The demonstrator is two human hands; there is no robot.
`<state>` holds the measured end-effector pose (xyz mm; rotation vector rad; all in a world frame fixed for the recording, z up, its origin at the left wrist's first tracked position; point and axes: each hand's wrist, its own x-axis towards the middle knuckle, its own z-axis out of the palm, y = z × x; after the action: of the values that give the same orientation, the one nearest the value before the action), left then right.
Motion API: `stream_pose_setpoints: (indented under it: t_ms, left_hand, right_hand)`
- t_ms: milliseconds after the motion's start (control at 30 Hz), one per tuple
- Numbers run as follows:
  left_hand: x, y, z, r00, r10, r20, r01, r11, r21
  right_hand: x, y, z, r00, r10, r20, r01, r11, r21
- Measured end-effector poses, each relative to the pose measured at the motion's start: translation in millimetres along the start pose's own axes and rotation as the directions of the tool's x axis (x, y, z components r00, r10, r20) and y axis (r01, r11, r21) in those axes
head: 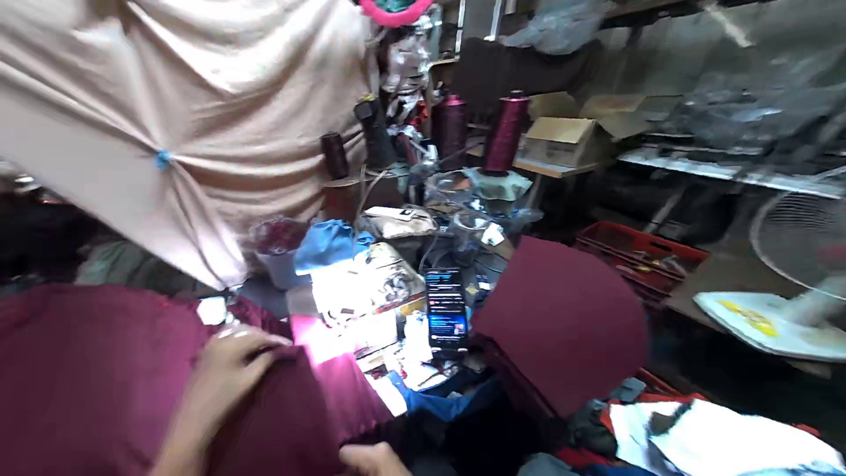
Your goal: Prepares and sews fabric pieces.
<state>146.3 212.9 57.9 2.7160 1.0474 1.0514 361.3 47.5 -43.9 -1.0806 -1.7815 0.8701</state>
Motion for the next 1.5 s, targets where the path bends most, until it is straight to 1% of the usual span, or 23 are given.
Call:
stream_pose_setpoints:
  t_ms: [67, 133, 167, 233, 300, 333, 367, 433, 467, 533, 633, 700, 767, 867, 933, 1000, 1067, 1133, 1300, 1333, 1400, 1433, 1500]
  left_hand:
    - [14.3, -17.2, 52.5, 0.978, -0.138, 0.156, 0.139, 0.99, 0.005]
    - [22.9, -18.7, 85.4, 0.903, -0.316, 0.291, 0.317, 0.947, 0.044]
    - [24.6, -19.0, 96.6, 0.875, -0.374, 0.308, 0.374, 0.925, 0.063]
    - [21.6, -19.7, 107.4, 0.866, -0.413, 0.281, 0.416, 0.908, 0.052]
    - [16.8, -22.5, 107.4, 0.881, -0.406, 0.244, 0.417, 0.909, 0.005]
    - [15.3, -22.7, 103.5, 0.878, -0.407, 0.252, 0.425, 0.905, -0.019]
    - [14.3, -22.3, 98.9, 0.875, -0.407, 0.264, 0.432, 0.901, -0.045]
    - [12.4, -21.1, 93.5, 0.899, -0.372, 0.232, 0.403, 0.909, -0.105]
    - [12.9, -19.7, 92.1, 0.915, -0.349, 0.2, 0.378, 0.917, -0.128]
    - [16.4, -15.3, 90.6, 0.929, -0.327, 0.174, 0.35, 0.929, -0.123]
    - [20.5, -12.0, 100.6, 0.938, -0.314, 0.147, 0.328, 0.941, -0.084]
    - [22.9, -10.7, 110.8, 0.933, -0.331, 0.142, 0.345, 0.935, -0.085]
    - [25.1, -7.6, 119.6, 0.919, -0.371, 0.135, 0.385, 0.917, -0.103]
    - [26.0, -3.6, 127.2, 0.915, -0.393, 0.093, 0.402, 0.91, -0.104]
    - [24.1, -2.4, 129.5, 0.922, -0.381, 0.069, 0.387, 0.914, -0.12]
    - [18.9, -3.8, 133.5, 0.947, -0.322, 0.011, 0.32, 0.934, -0.16]
    - [13.0, -4.0, 136.2, 0.962, -0.271, -0.017, 0.263, 0.944, -0.198]
    - [10.0, -1.3, 136.0, 0.962, -0.274, -0.001, 0.267, 0.94, -0.213]
    - [14.3, 0.0, 138.9, 0.941, -0.338, -0.005, 0.329, 0.92, -0.214]
    - [17.7, 0.6, 137.8, 0.93, -0.367, 0.013, 0.362, 0.909, -0.205]
    - [27.3, 2.7, 131.3, 0.886, -0.452, 0.106, 0.464, 0.868, -0.175]
    - [31.3, 2.0, 129.9, 0.872, -0.472, 0.131, 0.489, 0.857, -0.165]
    - [35.2, -2.1, 131.3, 0.872, -0.47, 0.133, 0.487, 0.858, -0.164]
  right_hand:
    - [7.7, 49.7, 3.1, 0.972, 0.237, 0.004, -0.236, 0.969, -0.069]
    - [10.9, 93.8, 2.5, 0.917, 0.399, 0.024, -0.396, 0.915, -0.078]
    - [11.7, 108.9, 1.5, 0.895, 0.446, 0.018, -0.443, 0.893, -0.078]
    - [16.3, 122.8, -2.7, 0.872, 0.489, 0.009, -0.487, 0.87, -0.073]
    - [30.0, 118.3, -6.8, 0.882, 0.469, -0.043, -0.47, 0.882, -0.038]
    - [39.3, 113.6, -7.3, 0.894, 0.436, -0.099, -0.438, 0.899, 0.005]
    - [49.3, 109.7, -6.7, 0.904, 0.394, -0.167, -0.389, 0.919, 0.063]
    - [68.6, 105.6, -3.3, 0.898, 0.292, -0.329, -0.259, 0.956, 0.14]
    - [75.9, 102.9, -3.7, 0.884, 0.244, -0.398, -0.208, 0.969, 0.132]
    - [82.6, 96.9, -6.2, 0.847, 0.175, -0.502, -0.165, 0.984, 0.065]
    - [81.2, 102.3, -7.4, 0.792, 0.159, -0.589, -0.187, 0.982, 0.013]
    - [80.0, 108.6, -10.1, 0.787, 0.206, -0.581, -0.223, 0.974, 0.042]
    - [80.1, 107.2, -15.2, 0.796, 0.297, -0.527, -0.285, 0.953, 0.106]
    - [81.7, 112.9, -16.7, 0.819, 0.316, -0.479, -0.242, 0.947, 0.212]
    - [78.4, 114.4, -20.8, 0.857, 0.326, -0.399, -0.216, 0.931, 0.295]
    - [73.2, 112.4, -26.0, 0.887, 0.361, -0.288, -0.258, 0.905, 0.339]
    - [66.0, 110.1, -29.0, 0.896, 0.395, -0.204, -0.303, 0.879, 0.368]
    - [59.5, 107.1, -30.3, 0.902, 0.397, -0.17, -0.315, 0.874, 0.37]
    - [61.3, 106.7, -31.6, 0.9, 0.402, -0.166, -0.317, 0.868, 0.383]
    - [64.0, 106.5, -31.9, 0.897, 0.405, -0.179, -0.315, 0.868, 0.385]
    - [70.5, 104.6, -33.3, 0.887, 0.414, -0.203, -0.315, 0.865, 0.39]
    - [73.9, 103.3, -34.3, 0.886, 0.412, -0.213, -0.308, 0.866, 0.393]
    - [79.2, 101.1, -35.9, 0.882, 0.414, -0.224, -0.306, 0.866, 0.396]
